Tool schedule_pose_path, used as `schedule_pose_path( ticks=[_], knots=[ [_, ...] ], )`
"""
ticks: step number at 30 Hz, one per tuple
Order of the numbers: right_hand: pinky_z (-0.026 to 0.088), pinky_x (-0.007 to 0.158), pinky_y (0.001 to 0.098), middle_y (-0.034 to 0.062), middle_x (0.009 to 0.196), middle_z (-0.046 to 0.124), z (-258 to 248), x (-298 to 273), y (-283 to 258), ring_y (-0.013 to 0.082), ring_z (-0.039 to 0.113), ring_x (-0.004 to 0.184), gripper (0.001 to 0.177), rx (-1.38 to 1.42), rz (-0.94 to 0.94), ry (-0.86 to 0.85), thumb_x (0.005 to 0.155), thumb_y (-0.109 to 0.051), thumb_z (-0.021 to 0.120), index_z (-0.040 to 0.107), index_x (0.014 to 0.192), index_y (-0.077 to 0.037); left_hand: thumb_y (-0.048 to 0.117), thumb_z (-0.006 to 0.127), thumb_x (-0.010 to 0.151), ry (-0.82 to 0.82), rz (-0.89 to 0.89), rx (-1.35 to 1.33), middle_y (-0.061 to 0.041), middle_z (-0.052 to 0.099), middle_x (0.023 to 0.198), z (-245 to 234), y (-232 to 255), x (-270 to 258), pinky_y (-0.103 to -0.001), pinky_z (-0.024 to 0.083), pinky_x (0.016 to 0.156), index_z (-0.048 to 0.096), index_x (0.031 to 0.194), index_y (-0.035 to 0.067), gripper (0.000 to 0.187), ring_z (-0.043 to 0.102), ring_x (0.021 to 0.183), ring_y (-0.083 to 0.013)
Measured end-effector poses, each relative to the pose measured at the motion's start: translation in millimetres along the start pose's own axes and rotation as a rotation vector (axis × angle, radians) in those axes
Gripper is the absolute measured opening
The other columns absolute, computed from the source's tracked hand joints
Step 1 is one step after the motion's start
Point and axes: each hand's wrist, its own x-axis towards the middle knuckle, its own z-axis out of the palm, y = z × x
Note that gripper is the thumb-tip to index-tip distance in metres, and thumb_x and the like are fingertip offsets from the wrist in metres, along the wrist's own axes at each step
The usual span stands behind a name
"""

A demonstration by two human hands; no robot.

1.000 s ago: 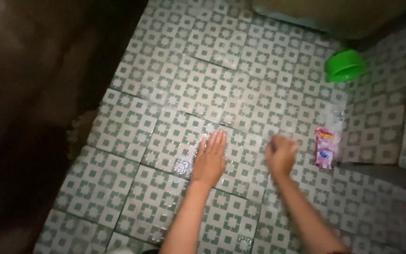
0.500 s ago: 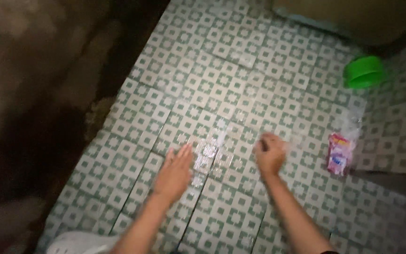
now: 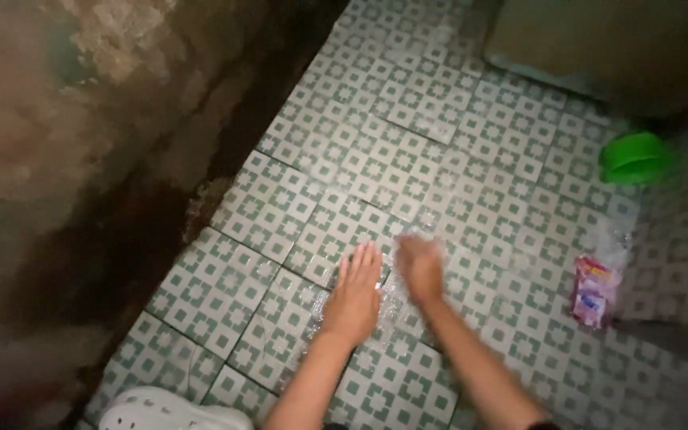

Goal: Scrubbing floor tiles and wall corners with a brush and rinsing with water from a bucket.

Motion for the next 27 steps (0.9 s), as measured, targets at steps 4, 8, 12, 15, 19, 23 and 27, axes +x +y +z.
schedule_pose_path(
  ticks=[4,8,12,15,19,23,27],
  knots=[
    [0.055,0.096,0.0367,0.0059,0.120,0.062,-10.4,-67.1,6.6,0.0258,0.066,0.111,0.035,-0.043,-0.256,-0.362,0.092,-0.032,0.062,0.069,0.126,-0.026,0.009,0.043,0.103,0.013,-0.070,-0.034,-0.013,-0.001,0.173,23.0,-22.9,2.1,-0.046,-0.003,0.128,0.009,0.163,0.003,0.069,-0.003,0.159,-0.0250],
    [0.049,0.097,0.0430,0.0128,0.120,0.066,-32.3,21.3,12.1,0.0297,0.057,0.111,0.035,-0.164,-0.090,0.036,0.095,-0.015,0.067,0.068,0.129,-0.019,0.007,0.041,0.104,-0.073,-0.106,0.125,-0.010,-0.010,0.172,21.5,-44.9,-16.5,-0.046,-0.009,0.127,0.000,0.163,0.008,0.072,-0.010,0.158,-0.0253],
    [0.060,0.087,0.0362,0.0079,0.087,0.074,-30.3,-9.6,-52.6,0.0201,0.069,0.076,0.022,-0.024,-0.468,0.138,0.092,0.008,0.064,0.076,0.104,-0.006,-0.026,0.035,0.085,-0.065,-0.129,0.126,-0.006,-0.007,0.172,18.9,-57.4,-24.6,-0.043,-0.009,0.128,0.004,0.164,0.012,0.093,-0.007,0.158,-0.0216],
    [0.056,0.095,0.0452,0.0121,0.130,0.069,-66.5,-82.5,-108.7,0.0293,0.069,0.111,0.059,0.544,0.572,-0.379,0.090,-0.039,0.061,0.047,0.141,-0.012,-0.014,0.042,0.093,-0.028,-0.155,0.185,-0.008,-0.010,0.172,21.0,-63.1,-17.4,-0.047,-0.006,0.127,0.003,0.164,0.010,0.085,-0.010,0.158,-0.0250],
    [0.053,0.095,0.0391,0.0112,0.127,0.064,-33.7,-28.2,10.5,0.0247,0.066,0.105,0.036,-0.152,-0.266,-0.253,0.098,-0.029,0.060,0.066,0.132,-0.022,-0.002,0.050,0.091,0.132,-0.036,0.125,-0.009,0.005,0.172,42.5,-77.0,-24.7,-0.046,0.002,0.127,0.014,0.162,0.007,0.080,0.002,0.158,-0.0244],
    [0.035,0.113,0.0489,0.0134,0.123,0.072,-3.4,8.8,4.6,0.0287,0.066,0.107,0.031,-0.122,-0.301,0.016,0.099,-0.013,0.060,0.068,0.129,-0.009,-0.006,0.040,0.091,0.118,0.094,0.191,-0.009,0.005,0.172,19.6,-85.1,-43.7,-0.045,-0.001,0.127,0.014,0.162,0.006,0.076,0.001,0.158,-0.0221],
    [0.059,0.094,0.0428,0.0182,0.131,0.063,-39.6,-110.5,-115.5,0.0329,0.066,0.113,0.063,0.637,0.523,-0.275,0.093,-0.043,0.054,0.041,0.140,-0.004,-0.030,0.038,0.068,-0.063,0.102,0.420,-0.012,-0.009,0.172,1.7,-98.7,-49.8,-0.044,-0.007,0.126,0.001,0.163,0.006,0.108,-0.011,0.157,-0.0233]
  ],
)
